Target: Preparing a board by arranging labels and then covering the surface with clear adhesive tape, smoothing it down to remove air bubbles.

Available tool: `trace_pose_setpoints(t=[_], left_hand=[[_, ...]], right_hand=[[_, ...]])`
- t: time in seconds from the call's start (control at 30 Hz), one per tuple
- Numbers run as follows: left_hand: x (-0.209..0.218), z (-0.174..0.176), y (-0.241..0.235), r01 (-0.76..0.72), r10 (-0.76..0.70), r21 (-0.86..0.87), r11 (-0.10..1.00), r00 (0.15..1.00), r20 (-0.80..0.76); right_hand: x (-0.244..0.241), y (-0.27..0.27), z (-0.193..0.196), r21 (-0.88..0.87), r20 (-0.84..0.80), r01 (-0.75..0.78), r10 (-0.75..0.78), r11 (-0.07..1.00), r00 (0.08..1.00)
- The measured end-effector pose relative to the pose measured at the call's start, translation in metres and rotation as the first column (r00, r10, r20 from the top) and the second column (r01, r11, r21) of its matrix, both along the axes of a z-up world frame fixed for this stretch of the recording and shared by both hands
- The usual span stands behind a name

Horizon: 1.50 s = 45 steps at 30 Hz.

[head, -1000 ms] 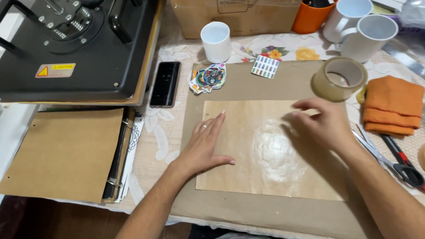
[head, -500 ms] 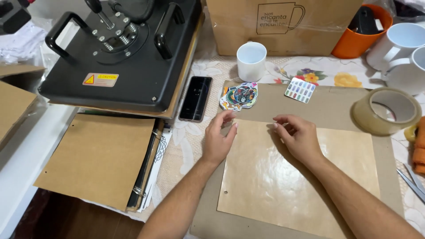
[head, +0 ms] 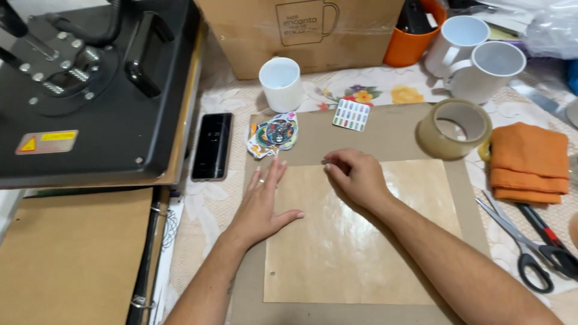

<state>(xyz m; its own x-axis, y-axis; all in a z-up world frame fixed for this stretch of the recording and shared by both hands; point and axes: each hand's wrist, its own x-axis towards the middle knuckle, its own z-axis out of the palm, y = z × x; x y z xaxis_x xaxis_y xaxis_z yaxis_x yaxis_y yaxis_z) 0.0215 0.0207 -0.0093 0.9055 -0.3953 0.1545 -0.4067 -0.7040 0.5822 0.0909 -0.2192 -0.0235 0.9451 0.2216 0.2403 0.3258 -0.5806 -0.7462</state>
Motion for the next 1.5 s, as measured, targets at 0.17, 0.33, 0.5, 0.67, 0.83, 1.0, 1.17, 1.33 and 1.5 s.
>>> trace_pose_setpoints(t=[0.17,0.33,0.5,0.67,0.83,1.0,1.17,1.33,1.5], left_hand=[[-0.002,-0.001,0.001,-0.050,0.051,0.070,0.996,0.999,-0.016],[0.000,-0.009,0.001,-0.070,0.072,0.126,0.990,0.997,-0.013],[0.009,-0.014,0.005,-0.106,0.110,0.199,0.974,0.994,-0.007],[0.023,-0.015,0.012,-0.113,0.116,0.193,0.975,0.993,-0.006],[0.039,-0.009,0.024,-0.066,0.066,0.189,0.980,0.998,0.005],[0.044,-0.011,0.032,-0.048,0.041,0.175,0.983,0.998,0.041],[0.063,-0.012,0.018,0.027,-0.130,0.217,0.976,0.870,0.476],[0.108,0.011,-0.057,0.259,-0.306,0.195,0.946,0.912,0.273],[0.149,0.000,-0.094,0.323,-0.357,0.186,0.928,0.913,0.197]], right_hand=[[-0.001,-0.001,0.003,-0.071,-0.016,-0.026,0.025,0.997,1.000],[-0.002,0.000,0.001,-0.189,0.000,-0.049,0.050,0.981,0.999],[-0.005,0.001,0.011,-0.271,0.025,-0.109,0.120,0.956,0.992],[-0.001,0.000,0.008,-0.270,0.014,-0.113,0.121,0.956,0.993],[-0.002,0.002,0.010,-0.252,0.005,-0.107,0.112,0.962,0.994],[-0.003,0.004,0.009,-0.245,0.016,-0.090,0.097,0.965,0.995],[-0.002,0.003,0.004,-0.225,-0.004,-0.083,0.084,0.971,0.996],[0.004,0.000,-0.006,0.154,-0.028,0.061,-0.058,0.986,0.998],[0.023,-0.009,-0.039,0.631,-0.050,0.227,-0.253,0.742,0.966]])
